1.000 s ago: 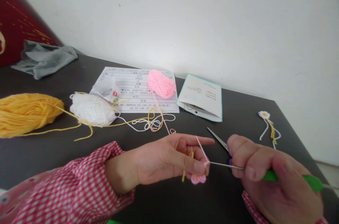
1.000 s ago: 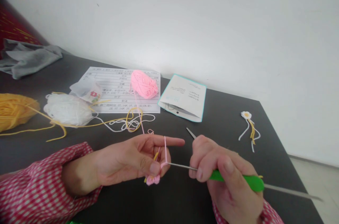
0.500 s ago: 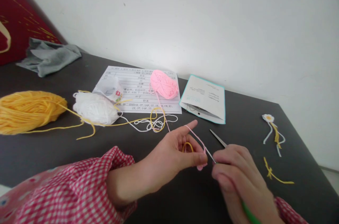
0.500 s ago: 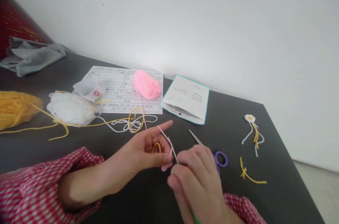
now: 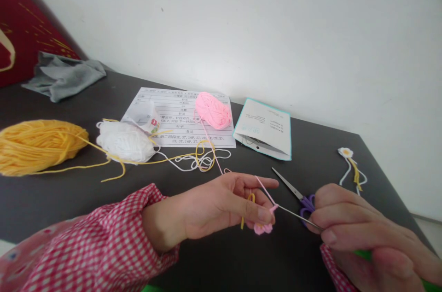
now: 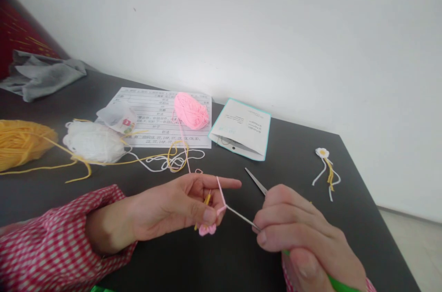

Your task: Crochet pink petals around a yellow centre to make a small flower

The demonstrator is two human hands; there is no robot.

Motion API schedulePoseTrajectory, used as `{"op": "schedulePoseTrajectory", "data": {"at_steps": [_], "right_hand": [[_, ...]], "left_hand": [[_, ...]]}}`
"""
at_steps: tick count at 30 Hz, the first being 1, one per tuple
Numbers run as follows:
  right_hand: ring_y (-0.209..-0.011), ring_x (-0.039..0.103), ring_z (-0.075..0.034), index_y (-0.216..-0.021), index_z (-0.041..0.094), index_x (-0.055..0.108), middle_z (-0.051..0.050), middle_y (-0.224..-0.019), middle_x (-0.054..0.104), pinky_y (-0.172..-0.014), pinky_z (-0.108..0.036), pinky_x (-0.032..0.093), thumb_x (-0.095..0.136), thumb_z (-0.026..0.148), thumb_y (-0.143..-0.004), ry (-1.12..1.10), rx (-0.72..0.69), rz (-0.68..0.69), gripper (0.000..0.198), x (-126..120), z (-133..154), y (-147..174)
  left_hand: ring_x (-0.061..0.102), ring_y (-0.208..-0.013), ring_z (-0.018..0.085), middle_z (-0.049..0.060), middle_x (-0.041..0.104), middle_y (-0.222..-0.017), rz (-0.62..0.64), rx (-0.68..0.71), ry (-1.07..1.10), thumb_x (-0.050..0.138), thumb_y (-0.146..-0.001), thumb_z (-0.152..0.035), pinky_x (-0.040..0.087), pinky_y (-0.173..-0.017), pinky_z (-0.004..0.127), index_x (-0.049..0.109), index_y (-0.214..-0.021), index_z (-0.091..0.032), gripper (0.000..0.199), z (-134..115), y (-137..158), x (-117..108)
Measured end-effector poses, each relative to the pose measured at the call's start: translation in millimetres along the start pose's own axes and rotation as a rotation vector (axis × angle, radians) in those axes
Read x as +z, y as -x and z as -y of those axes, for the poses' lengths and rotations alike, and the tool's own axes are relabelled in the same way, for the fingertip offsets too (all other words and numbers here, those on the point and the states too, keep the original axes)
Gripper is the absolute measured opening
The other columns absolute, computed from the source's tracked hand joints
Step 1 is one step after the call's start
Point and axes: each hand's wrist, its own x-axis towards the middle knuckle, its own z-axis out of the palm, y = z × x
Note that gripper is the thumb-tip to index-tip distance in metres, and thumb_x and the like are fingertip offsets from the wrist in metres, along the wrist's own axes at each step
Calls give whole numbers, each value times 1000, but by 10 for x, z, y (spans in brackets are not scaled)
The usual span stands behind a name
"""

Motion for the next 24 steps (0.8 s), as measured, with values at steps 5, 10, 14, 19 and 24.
{"op": "schedulePoseTrajectory", "data": {"at_steps": [5,10,14,19,24], "right_hand": [[-52,56,-17,-75,21,75,-2,-59,69,-61,-38,40,50,34,-102,-353,151,-203,39,203,9,-240],[-51,48,-15,-62,22,70,0,-49,61,-56,-33,38,57,39,-98,-596,405,-300,42,313,36,-316],[-53,52,-15,-64,22,71,0,-52,60,-53,-28,42,62,47,-95,-662,481,-342,41,374,75,-390],[-59,55,-13,-69,22,72,1,-59,59,-55,-24,46,73,49,-87,-596,328,-419,32,389,248,-657],[-63,56,-14,-70,24,72,1,-63,58,-61,-26,51,72,46,-88,-611,105,-431,29,413,467,-1028]], "left_hand": [[65,-63,8,1,72,-76,63,-11,73,83,-71,-7,44,-60,22,73,-117,-14,48,21,-14,-29],[64,-61,8,0,72,-74,46,13,53,81,-70,-6,44,-60,22,75,-114,-14,44,16,-13,4],[62,-61,7,-4,71,-71,-127,159,-121,86,-69,-11,44,-64,23,73,-116,-18,50,-66,7,148],[58,-62,7,-6,67,-70,-300,469,-322,91,-65,-24,42,-66,25,65,-129,-13,70,-345,51,508],[55,-64,9,-6,65,-71,-309,664,-472,91,-60,-25,44,-69,28,56,-141,-13,88,-597,150,823]]}}
